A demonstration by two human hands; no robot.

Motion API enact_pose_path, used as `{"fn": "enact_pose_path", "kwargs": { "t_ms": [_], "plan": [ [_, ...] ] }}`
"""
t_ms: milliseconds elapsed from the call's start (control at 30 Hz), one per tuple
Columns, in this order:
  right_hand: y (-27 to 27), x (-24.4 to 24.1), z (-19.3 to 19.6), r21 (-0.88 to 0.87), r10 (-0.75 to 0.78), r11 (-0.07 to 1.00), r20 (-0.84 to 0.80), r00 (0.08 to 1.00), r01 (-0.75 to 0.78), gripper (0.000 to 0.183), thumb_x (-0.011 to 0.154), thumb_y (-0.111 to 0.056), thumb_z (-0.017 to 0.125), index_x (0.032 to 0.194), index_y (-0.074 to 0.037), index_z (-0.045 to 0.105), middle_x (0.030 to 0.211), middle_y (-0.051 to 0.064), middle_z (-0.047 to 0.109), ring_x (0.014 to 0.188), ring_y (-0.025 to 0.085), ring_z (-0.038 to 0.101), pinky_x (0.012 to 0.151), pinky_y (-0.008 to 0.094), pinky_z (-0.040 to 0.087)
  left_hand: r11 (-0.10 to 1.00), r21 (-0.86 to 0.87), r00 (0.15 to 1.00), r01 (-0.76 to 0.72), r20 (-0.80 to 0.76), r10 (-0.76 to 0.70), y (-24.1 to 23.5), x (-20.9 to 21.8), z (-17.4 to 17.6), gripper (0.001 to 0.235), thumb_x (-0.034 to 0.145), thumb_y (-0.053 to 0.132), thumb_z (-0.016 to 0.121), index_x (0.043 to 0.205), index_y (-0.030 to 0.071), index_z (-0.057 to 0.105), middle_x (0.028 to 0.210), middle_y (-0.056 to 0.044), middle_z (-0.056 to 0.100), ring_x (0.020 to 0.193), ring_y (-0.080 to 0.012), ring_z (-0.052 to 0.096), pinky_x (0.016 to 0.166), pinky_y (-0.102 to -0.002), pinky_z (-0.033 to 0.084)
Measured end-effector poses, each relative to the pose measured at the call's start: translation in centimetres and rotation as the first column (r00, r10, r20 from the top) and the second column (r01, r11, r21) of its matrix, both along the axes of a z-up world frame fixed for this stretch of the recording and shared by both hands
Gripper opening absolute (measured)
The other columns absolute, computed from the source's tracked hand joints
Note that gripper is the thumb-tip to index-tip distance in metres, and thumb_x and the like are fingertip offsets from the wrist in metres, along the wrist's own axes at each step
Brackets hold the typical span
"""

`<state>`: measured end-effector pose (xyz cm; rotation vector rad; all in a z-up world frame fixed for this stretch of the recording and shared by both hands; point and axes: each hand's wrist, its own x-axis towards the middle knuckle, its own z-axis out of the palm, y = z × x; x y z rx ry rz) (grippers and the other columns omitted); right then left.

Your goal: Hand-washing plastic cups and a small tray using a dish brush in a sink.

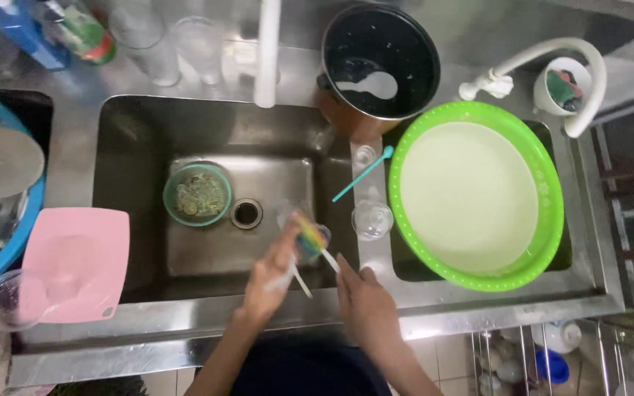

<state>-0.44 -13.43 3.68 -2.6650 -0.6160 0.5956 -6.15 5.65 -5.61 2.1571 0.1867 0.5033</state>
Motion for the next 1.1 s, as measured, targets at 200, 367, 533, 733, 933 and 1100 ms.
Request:
{"fn": "enact_pose_path", "kwargs": {
  "t_ms": [200, 367, 533, 733, 933, 1100],
  "plan": [
    [3.1, 1.4, -1.7, -0.168, 0.176, 0.965, -0.157, 0.972, -0.202, 0.043, 0.082, -0.007, 0.068, 0.121, -0.013, 0.050, 0.098, 0.016, 0.065, 0.090, 0.043, 0.066, 0.071, 0.059, 0.052, 0.992, 0.124, 1.000, 0.002, 0.001, -0.002, -0.3, -0.8, 1.6, 0.067, 0.093, -0.009, 0.049, 0.156, 0.009, 0.036, 0.165, -0.011, 0.037, 0.047, -0.0170, 0.064, 0.040, -0.024, 0.050],
    [4.7, 4.0, -0.4, -0.098, -0.046, 0.995, -0.429, 0.902, 0.004, 0.045, 0.088, -0.002, 0.043, 0.117, -0.021, 0.071, 0.064, 0.002, 0.060, 0.056, 0.017, 0.056, 0.056, 0.036, 0.050, 0.962, 0.271, 0.994, 0.002, -0.104, 0.027, 1.5, -1.2, 1.2, 0.076, 0.089, -0.013, 0.050, 0.159, 0.008, 0.029, 0.169, -0.008, 0.025, 0.040, -0.0194, 0.057, 0.034, -0.029, 0.050],
    [7.4, 3.0, 2.0, -0.058, 0.028, 0.996, -0.571, 0.820, -0.074, 0.039, 0.091, -0.004, 0.035, 0.123, -0.012, 0.056, 0.092, 0.018, 0.064, 0.082, 0.035, 0.065, 0.071, 0.039, 0.050, 0.579, 0.801, 0.961, -0.153, -0.017, 0.278, 0.9, -0.1, -2.3, 0.067, 0.094, -0.012, 0.047, 0.157, 0.010, 0.038, 0.167, -0.001, 0.031, 0.046, 0.0064, 0.052, 0.039, -0.012, 0.041],
    [9.2, 3.8, 3.0, 0.202, 0.052, 0.975, -0.621, 0.782, 0.095, 0.029, 0.096, -0.016, 0.050, 0.112, -0.006, 0.072, 0.075, 0.012, 0.067, 0.049, 0.022, 0.067, 0.039, 0.034, 0.063, 0.916, 0.394, 0.975, -0.077, -0.164, 0.152, 2.3, -0.4, 1.2, 0.088, 0.080, -0.021, 0.054, 0.159, 0.011, 0.031, 0.170, -0.004, 0.021, 0.038, -0.0097, 0.051, 0.041, -0.024, 0.052],
    [9.0, 4.4, 0.1, 0.201, -0.026, 0.911, -0.843, 0.537, 0.360, 0.028, 0.088, -0.003, 0.046, 0.100, -0.004, 0.070, 0.055, 0.005, 0.049, 0.035, 0.012, 0.044, 0.033, 0.030, 0.040, 0.996, 0.054, 0.965, -0.076, -0.246, 0.087, 4.5, -1.4, -1.2, 0.105, 0.074, -0.013, 0.071, 0.161, 0.020, 0.021, 0.172, 0.002, 0.017, 0.074, -0.0253, 0.072, 0.064, -0.037, 0.065],
    [6.5, 6.4, -2.2, 0.009, 0.190, 0.602, -0.973, -0.132, 0.798, 0.025, 0.111, -0.024, 0.046, 0.117, -0.004, 0.059, 0.057, -0.008, 0.028, 0.032, -0.002, 0.027, 0.023, 0.016, 0.017, 0.984, -0.100, 0.989, -0.149, -0.033, 0.147, 7.3, -1.4, 1.2, 0.088, 0.082, -0.022, 0.054, 0.157, 0.019, 0.031, 0.168, -0.009, 0.029, 0.102, -0.0266, 0.077, 0.084, -0.033, 0.068]
  ]
}}
